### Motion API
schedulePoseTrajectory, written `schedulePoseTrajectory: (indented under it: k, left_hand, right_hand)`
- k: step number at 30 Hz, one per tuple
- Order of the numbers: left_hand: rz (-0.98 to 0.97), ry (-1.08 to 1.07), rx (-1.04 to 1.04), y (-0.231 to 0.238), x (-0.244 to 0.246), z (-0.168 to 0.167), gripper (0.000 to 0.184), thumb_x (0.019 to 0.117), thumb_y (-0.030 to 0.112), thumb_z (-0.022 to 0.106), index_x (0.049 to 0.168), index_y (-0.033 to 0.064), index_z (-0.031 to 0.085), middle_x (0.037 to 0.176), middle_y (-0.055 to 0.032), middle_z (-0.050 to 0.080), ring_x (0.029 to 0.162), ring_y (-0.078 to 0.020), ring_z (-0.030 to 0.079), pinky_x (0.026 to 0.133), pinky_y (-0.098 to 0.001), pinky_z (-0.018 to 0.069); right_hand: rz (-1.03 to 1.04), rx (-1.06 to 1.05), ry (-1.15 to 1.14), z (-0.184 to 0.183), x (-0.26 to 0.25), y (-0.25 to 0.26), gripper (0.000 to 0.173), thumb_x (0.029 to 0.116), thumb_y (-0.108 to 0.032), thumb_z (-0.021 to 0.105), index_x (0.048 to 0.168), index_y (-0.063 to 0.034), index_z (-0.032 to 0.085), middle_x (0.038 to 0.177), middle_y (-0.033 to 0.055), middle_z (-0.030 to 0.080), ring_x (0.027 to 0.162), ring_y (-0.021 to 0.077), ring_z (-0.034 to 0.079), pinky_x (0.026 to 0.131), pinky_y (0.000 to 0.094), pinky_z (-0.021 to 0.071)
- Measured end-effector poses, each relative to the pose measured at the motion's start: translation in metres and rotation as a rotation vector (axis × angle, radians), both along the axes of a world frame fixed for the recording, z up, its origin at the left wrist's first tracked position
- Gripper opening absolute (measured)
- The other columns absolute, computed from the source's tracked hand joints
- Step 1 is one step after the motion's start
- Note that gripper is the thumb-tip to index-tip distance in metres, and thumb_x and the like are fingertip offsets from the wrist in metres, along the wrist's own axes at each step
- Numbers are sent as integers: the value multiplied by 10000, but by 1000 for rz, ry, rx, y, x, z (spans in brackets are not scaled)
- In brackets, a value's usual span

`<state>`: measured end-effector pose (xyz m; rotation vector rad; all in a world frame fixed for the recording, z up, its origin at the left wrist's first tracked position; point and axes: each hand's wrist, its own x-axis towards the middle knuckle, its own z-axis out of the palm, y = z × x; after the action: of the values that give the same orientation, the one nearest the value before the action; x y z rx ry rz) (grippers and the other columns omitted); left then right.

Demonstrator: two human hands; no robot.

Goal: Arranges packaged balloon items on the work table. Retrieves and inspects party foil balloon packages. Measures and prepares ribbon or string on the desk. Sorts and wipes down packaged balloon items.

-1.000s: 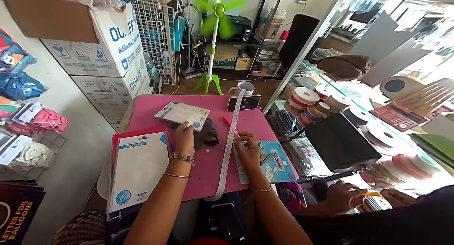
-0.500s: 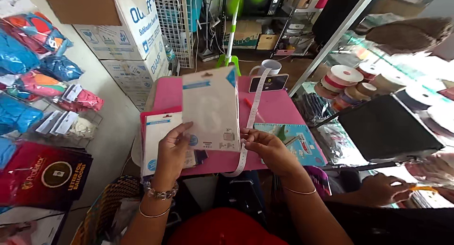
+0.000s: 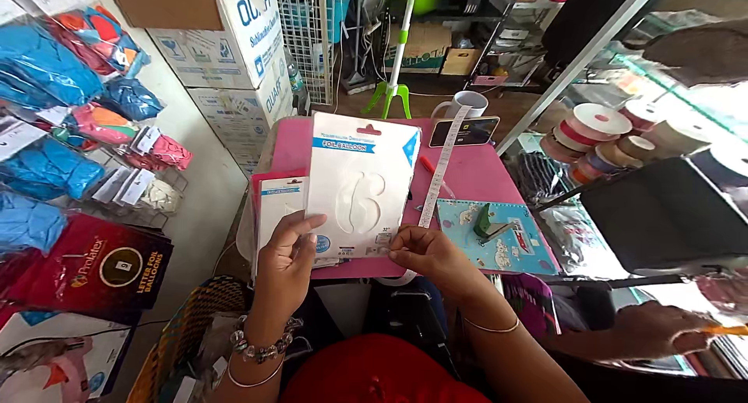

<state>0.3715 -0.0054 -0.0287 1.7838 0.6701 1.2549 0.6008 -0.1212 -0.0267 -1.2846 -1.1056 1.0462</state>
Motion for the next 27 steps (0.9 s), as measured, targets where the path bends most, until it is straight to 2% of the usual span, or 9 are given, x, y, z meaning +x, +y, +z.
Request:
schedulePoseTrajectory:
  k: [4,7,12,20,23,24,26,27]
  left_hand:
    - [-13,-8,16,-2,-1,1,241,961,4,561,1138,-11,723,1240,-86,663,982,-38,668,821,-175,579]
    - [-9,-5,10,-3,-2,1,246,959,8,560,1143,-8,722,1240,-89,661,977,-42,668,815,-176,579]
    - [4,-14,6,-3,-5,4,253,951,2,561,1144,-9,724,1239,-89,664,930,-35,665,778,-163,572]
    - [-11,-29,18,-6,-4,5,249,944,2,571,1144,-16,718,1232,-85,665,974,-46,672,807,-175,582]
    - [-4,-43,2,-7,-3,5,253,941,-7,568,1144,-13,720,1230,-82,667,974,-54,676,807,-181,586]
    - [0,-47,-5,-6,-3,5,258,940,-7,569,1149,-10,721,1230,-78,667,980,-56,674,813,-182,584]
    - [19,-45,-4,-5,-3,4,265,937,-6,567,1151,-5,723,1220,-72,671,980,-55,667,810,-180,576]
    - [24,-41,-6,-4,-4,4,267,938,-2,564,1153,-2,722,1222,-72,670,994,-59,665,818,-183,575]
  right_hand:
    - [27,-42,-53,2,-4,2,38,884,-60,693,891,-86,666,832,-50,676,738,5,643,677,177,551]
    - [15,-31,-77,1,-8,5,30,885,-72,689,896,-86,665,753,-66,651,650,-9,599,603,160,502]
    - [-43,-24,-119,2,-16,9,39,866,-65,679,878,-92,654,721,-70,632,603,-13,574,559,150,476]
    - [-161,39,-179,-6,-24,9,52,845,-67,667,863,-89,623,723,-63,625,598,-18,567,553,148,474]
    - [-216,108,-148,-11,-26,11,121,833,-52,688,869,-84,578,716,-54,597,585,-7,550,544,150,463]
    - [-215,129,-102,-11,-26,11,169,834,-28,699,918,-69,557,746,-36,608,610,12,577,571,167,496]
    - [-156,134,24,-7,-24,10,345,856,45,693,1108,-37,472,881,34,700,742,90,703,690,243,601]
    - [-128,126,77,-5,-24,9,416,868,73,664,1190,-34,422,938,61,725,801,125,733,733,273,619]
